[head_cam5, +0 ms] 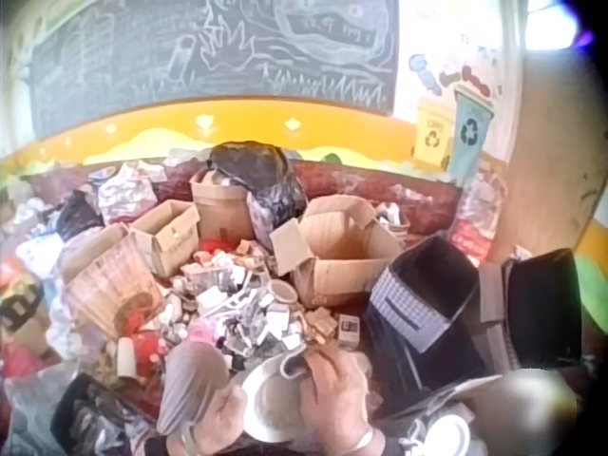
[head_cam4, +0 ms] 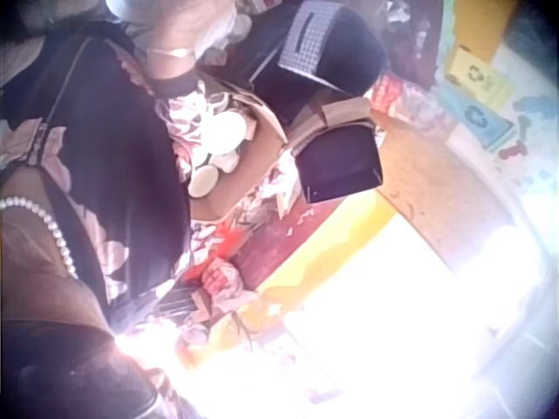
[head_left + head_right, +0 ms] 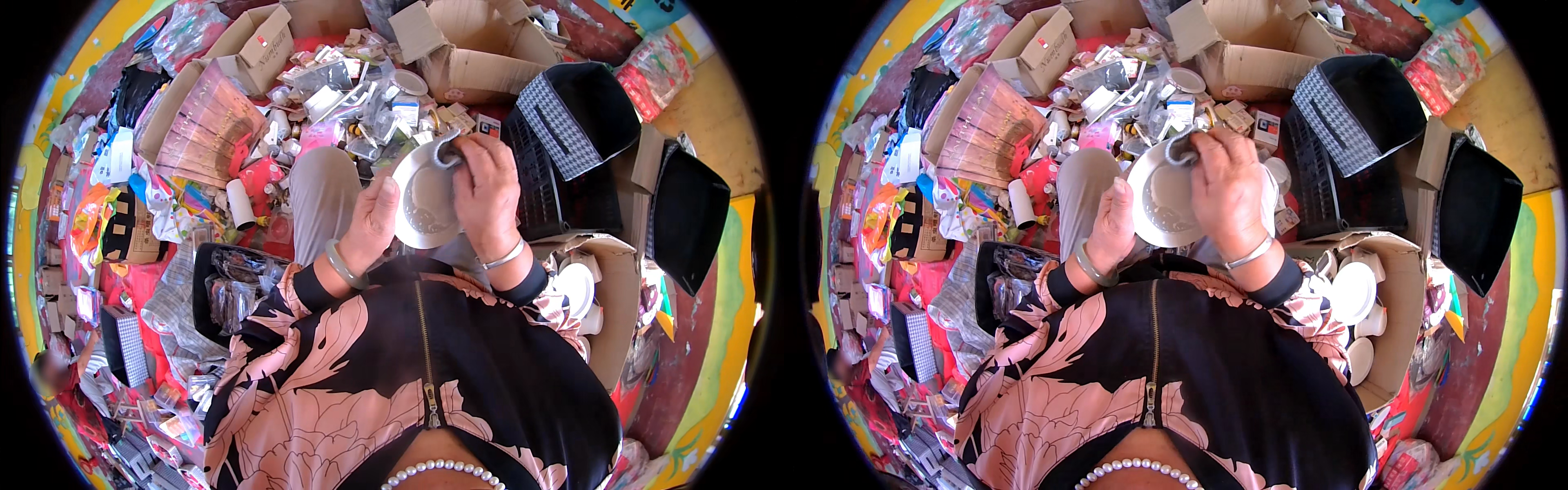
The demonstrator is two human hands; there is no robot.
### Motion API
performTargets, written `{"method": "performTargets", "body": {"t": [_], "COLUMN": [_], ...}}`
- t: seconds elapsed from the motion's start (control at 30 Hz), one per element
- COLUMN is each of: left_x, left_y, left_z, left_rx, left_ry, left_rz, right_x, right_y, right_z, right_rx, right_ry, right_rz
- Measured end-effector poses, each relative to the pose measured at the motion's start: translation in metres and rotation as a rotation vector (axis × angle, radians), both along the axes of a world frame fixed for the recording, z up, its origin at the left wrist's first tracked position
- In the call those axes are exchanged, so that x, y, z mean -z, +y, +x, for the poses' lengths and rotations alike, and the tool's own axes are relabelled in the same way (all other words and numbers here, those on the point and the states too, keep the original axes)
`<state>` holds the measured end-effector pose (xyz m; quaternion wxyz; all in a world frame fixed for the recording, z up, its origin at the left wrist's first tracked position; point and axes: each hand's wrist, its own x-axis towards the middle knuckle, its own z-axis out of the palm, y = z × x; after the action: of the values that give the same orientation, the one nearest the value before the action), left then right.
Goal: The person sits on the floor and wipes a small white fan with a grey cloth, cleaning the grill and body. They then wipe a white plate and place it into a cardboard box filled with other white plates. Finally, they pick up a white bowl and wipe it with the cloth.
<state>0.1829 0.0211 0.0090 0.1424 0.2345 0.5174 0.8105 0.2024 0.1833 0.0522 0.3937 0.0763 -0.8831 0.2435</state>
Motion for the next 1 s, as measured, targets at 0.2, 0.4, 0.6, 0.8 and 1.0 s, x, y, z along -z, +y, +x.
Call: {"method": "performTargets", "body": {"t": [0.2,0.4,0.6,0.8,1.0], "left_x": [0.003,-0.001,-0.005,-0.017,-0.002], "left_y": [-0.004,-0.017,-0.017,-0.007,0.001], "left_z": [-0.003,-0.017,-0.021,-0.008,-0.006], "left_rx": [-0.066,-0.100,-0.101,0.097,-0.067], "left_ry": [-0.245,-0.383,-0.435,-0.413,-0.044], "left_rz": [0.055,0.192,0.275,0.210,0.071], "right_x": [0.004,0.021,-0.009,-0.031,-0.008], "right_y": [-0.009,0.054,0.056,0.000,-0.033], "right_z": [0.005,0.014,0.025,0.003,-0.028], "right_rx": [-0.017,0.102,0.041,-0.087,-0.082], "right_ry": [-0.052,-0.131,-0.233,-0.205,-0.032], "right_rz": [0.294,0.004,-0.567,-0.417,-0.167]}}
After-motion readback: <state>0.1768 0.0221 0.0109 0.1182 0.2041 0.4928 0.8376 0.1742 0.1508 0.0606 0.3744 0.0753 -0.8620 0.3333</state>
